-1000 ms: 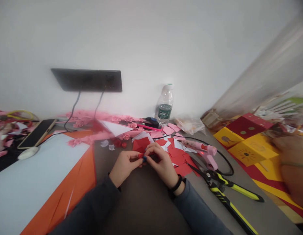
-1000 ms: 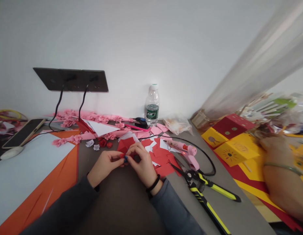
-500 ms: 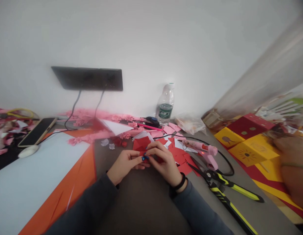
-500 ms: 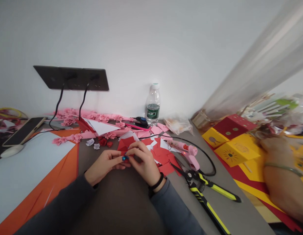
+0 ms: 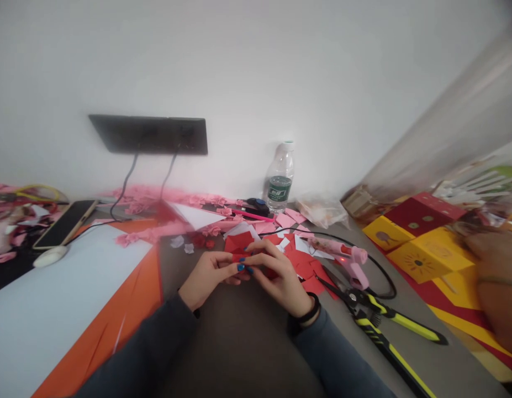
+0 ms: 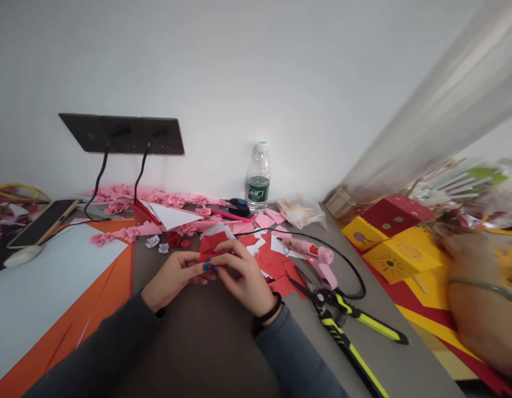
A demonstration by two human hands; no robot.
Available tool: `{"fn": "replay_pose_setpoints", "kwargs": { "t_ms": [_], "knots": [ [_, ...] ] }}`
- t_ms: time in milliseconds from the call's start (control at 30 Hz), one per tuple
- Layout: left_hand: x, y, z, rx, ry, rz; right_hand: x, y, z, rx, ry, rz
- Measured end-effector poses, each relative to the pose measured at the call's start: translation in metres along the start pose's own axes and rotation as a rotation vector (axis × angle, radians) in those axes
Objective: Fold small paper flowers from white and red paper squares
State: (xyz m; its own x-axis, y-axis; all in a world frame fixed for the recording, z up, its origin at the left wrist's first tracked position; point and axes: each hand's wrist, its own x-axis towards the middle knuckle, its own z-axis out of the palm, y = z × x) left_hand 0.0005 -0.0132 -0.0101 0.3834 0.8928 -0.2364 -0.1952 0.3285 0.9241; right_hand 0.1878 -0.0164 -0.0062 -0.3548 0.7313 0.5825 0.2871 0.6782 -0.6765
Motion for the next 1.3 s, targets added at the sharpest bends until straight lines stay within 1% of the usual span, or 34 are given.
{"fn": "replay_pose_setpoints", "kwargs": {
  "t_ms": [100,167,233,400,500,667,833,933,1067,1167,1300],
  "knots": [
    [0.000,0.001,0.000,0.018,0.054,0.029,-0.002,-0.002,0.005,0.074,0.108,0.060],
    [0.000,0.002,0.002,0.027,0.084,0.051,-0.003,-0.001,0.008,0.060,0.194,0.091],
    [0.000,0.003,0.003,0.040,0.102,0.074,-0.004,-0.001,0.009,0.024,0.234,0.099],
    [-0.002,0.005,0.008,0.108,0.126,0.154,-0.004,-0.003,0.012,-0.049,0.225,0.055],
    [-0.002,0.006,0.009,0.155,0.115,0.200,-0.004,-0.005,0.013,-0.066,0.230,0.044],
    [-0.002,0.005,0.009,0.183,0.117,0.233,-0.005,-0.005,0.014,-0.041,0.224,0.073],
    [-0.001,0.003,0.008,0.130,0.115,0.202,-0.003,-0.005,0.014,0.074,0.203,0.151],
    [0.000,0.002,0.006,0.136,0.124,0.204,-0.003,-0.004,0.015,0.163,0.197,0.186],
    [-0.001,0.001,0.005,0.195,0.130,0.273,-0.003,-0.002,0.016,0.299,0.189,0.241],
    [-0.001,0.002,0.005,0.218,0.136,0.329,-0.003,-0.001,0.017,0.405,0.151,0.287],
    [-0.001,0.003,0.005,0.228,0.142,0.349,-0.004,0.002,0.017,0.467,0.126,0.309]
  ]
}}
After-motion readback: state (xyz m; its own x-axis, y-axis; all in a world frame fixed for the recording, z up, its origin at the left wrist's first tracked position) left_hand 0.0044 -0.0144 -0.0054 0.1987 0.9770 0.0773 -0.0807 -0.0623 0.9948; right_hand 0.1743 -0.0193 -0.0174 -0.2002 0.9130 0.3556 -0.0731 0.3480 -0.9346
